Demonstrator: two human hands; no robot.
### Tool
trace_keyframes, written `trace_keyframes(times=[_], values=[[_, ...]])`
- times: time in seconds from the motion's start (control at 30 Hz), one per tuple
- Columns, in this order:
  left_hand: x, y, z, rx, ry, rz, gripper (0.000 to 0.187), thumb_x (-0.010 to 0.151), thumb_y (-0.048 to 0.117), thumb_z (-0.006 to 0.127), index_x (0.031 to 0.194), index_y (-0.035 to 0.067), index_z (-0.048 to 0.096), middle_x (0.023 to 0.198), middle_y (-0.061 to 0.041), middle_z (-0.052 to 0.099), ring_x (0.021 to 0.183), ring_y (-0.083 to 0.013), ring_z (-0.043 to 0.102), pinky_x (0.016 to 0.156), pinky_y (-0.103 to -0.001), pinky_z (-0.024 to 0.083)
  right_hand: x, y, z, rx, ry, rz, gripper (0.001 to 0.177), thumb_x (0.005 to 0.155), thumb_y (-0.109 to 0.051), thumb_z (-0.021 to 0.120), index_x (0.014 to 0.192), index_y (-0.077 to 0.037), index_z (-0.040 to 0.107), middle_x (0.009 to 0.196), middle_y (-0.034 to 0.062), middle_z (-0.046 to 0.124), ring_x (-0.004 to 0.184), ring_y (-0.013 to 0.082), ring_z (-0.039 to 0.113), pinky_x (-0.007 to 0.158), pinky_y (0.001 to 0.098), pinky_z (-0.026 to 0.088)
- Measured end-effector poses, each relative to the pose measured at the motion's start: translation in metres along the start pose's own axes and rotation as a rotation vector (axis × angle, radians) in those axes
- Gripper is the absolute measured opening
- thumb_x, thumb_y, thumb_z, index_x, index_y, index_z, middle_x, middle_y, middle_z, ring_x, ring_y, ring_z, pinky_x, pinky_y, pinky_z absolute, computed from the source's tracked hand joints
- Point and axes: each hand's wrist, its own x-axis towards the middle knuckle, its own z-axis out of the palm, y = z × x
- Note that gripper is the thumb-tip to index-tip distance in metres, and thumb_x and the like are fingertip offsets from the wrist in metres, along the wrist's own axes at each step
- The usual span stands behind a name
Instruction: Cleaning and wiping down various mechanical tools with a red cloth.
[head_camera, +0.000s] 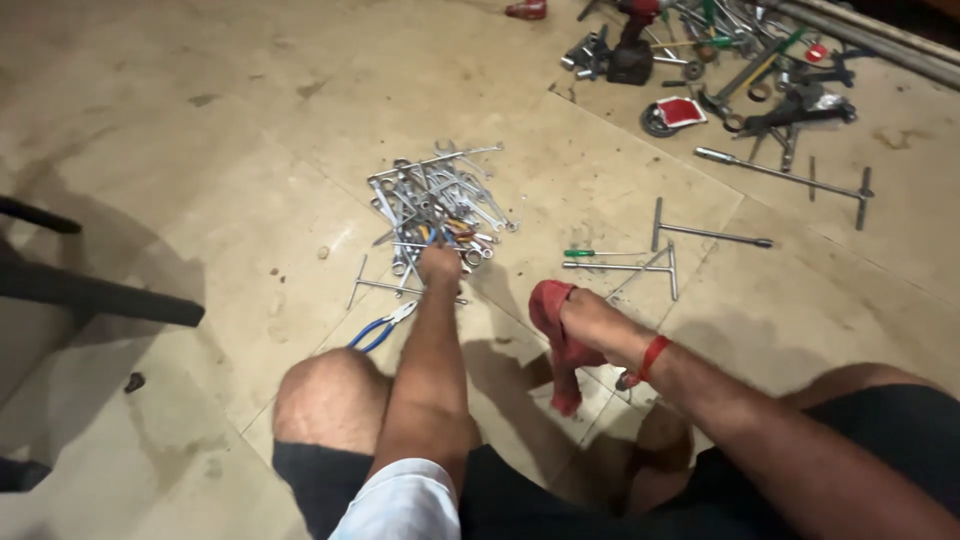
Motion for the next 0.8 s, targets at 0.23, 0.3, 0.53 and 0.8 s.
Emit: trace_keyframes(times=[0.23, 0.3, 0.53, 0.8], values=[[-0.013, -0.032, 0.005, -0.476, -0.099, -0.237, 0.020, 0.094, 0.018, 0.061, 0.110, 0.007, 0.067, 0.088, -0.018, 0.074, 0.078, -0.0349, 0.071, 0.064, -0.049, 0.056, 0.006, 0.011, -0.004, 0.013, 0.008, 0.103, 0.029, 0.096, -0.023, 0.050, 0.098, -0.002, 0.070, 0.084, 0.0086, 0.072, 0.076, 0.0185, 0.066, 0.068, 0.0360, 0.055], [-0.006, -0.052, 0.013, -0.617, -0.047, -0.274, 0.021, 0.093, 0.017, 0.060, 0.113, 0.011, 0.063, 0.092, -0.017, 0.075, 0.083, -0.0351, 0.071, 0.066, -0.051, 0.059, 0.012, 0.014, -0.007, 0.003, 0.014, 0.073, 0.029, 0.096, -0.022, 0.051, 0.099, -0.001, 0.071, 0.085, 0.0069, 0.073, 0.077, 0.0167, 0.067, 0.069, 0.0353, 0.056], [-0.055, 0.009, -0.047, 0.224, -0.069, -0.185, 0.021, 0.085, 0.022, 0.075, 0.106, 0.018, 0.077, 0.110, -0.015, 0.076, 0.099, -0.0326, 0.072, 0.087, -0.043, 0.058, 0.014, 0.017, -0.012, -0.045, -0.009, 0.082, 0.029, 0.096, -0.021, 0.051, 0.098, 0.001, 0.070, 0.081, 0.0089, 0.070, 0.071, 0.0194, 0.065, 0.063, 0.0376, 0.054], [-0.051, -0.022, -0.020, 0.550, -0.254, -0.042, 0.041, 0.093, 0.025, 0.069, 0.134, 0.021, 0.064, 0.136, -0.019, 0.059, 0.123, -0.0354, 0.062, 0.102, -0.043, 0.052, -0.005, -0.004, -0.008, -0.032, -0.057, 0.108, 0.029, 0.098, -0.029, 0.052, 0.100, -0.005, 0.069, 0.080, 0.0054, 0.069, 0.065, 0.0153, 0.064, 0.054, 0.0329, 0.051]])
